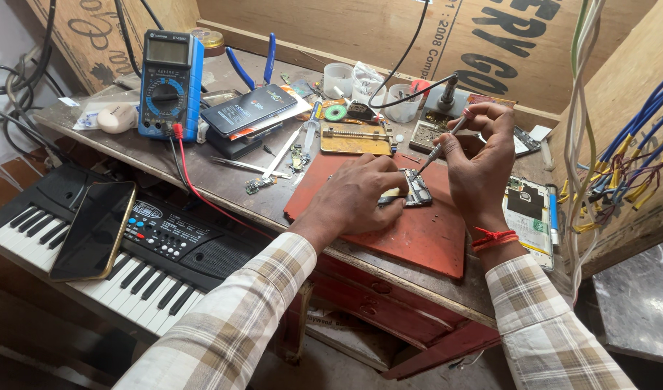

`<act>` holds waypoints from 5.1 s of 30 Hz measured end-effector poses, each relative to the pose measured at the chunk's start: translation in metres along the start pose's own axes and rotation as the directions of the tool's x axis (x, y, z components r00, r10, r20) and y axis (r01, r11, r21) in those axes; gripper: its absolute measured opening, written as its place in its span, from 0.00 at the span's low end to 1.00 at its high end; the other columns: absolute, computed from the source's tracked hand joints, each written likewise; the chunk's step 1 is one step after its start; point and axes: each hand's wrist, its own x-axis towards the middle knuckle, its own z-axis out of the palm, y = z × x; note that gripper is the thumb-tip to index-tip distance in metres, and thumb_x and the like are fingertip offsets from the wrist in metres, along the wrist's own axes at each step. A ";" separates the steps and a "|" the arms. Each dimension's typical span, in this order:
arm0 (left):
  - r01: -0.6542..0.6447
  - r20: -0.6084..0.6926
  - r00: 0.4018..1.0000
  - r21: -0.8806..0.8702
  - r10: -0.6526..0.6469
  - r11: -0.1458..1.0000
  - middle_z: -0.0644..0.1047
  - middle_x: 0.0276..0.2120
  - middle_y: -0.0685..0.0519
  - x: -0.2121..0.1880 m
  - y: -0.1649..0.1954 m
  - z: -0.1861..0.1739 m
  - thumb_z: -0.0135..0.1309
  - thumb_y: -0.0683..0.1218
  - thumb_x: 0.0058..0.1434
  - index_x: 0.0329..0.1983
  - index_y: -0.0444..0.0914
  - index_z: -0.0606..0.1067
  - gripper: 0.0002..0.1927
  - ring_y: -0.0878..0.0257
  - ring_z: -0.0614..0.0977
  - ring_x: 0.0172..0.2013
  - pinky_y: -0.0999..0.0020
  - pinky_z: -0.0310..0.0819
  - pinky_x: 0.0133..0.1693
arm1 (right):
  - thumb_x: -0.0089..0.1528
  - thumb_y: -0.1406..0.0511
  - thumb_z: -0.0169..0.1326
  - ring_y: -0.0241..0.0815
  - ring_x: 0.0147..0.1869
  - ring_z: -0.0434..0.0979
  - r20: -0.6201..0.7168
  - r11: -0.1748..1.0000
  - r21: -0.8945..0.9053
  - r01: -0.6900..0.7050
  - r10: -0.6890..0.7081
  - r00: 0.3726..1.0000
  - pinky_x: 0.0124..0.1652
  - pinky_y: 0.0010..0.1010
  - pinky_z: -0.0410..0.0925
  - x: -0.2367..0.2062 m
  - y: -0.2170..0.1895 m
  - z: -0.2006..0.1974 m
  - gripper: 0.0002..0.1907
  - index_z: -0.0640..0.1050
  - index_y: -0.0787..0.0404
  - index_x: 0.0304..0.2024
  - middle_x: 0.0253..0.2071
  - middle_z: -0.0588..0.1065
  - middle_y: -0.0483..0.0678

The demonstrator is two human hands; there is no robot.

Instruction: The person repairs a disassembled mobile phone on a cluttered workbench. They use a screwdriver to work on the phone's internal board, reposition the phone chassis, and manipulate small internal components with their hands while the phone lies open on a red mat.

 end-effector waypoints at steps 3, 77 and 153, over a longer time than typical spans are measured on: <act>0.015 0.017 1.000 0.006 -0.015 1.000 0.77 0.43 0.53 0.001 0.000 0.000 0.59 0.51 0.57 0.41 0.44 0.81 0.11 0.56 0.77 0.48 0.57 0.71 0.52 | 0.65 0.78 0.62 0.41 0.50 0.82 0.030 0.993 -0.093 0.068 -0.065 0.997 0.46 0.28 0.79 -0.001 0.000 -0.001 0.25 0.63 0.62 0.58 0.49 0.76 0.54; 0.006 0.074 0.997 0.062 -0.011 0.998 0.75 0.50 0.50 0.002 -0.002 0.002 0.55 0.54 0.62 0.55 0.39 0.78 0.22 0.53 0.74 0.55 0.55 0.67 0.57 | 0.58 0.81 0.53 0.48 0.46 0.84 -0.091 0.828 0.209 -0.520 0.546 0.833 0.40 0.34 0.84 0.004 0.035 -0.011 0.31 0.56 0.58 0.57 0.50 0.72 0.55; 0.026 0.013 1.000 0.035 -0.026 0.999 0.75 0.48 0.45 0.000 -0.004 0.003 0.60 0.54 0.58 0.62 0.37 0.67 0.32 0.49 0.77 0.52 0.53 0.69 0.55 | 0.60 0.69 0.60 0.54 0.42 0.84 0.334 0.827 -0.560 0.045 0.175 0.926 0.43 0.44 0.74 -0.007 -0.005 0.012 0.17 0.74 0.61 0.51 0.36 0.82 0.54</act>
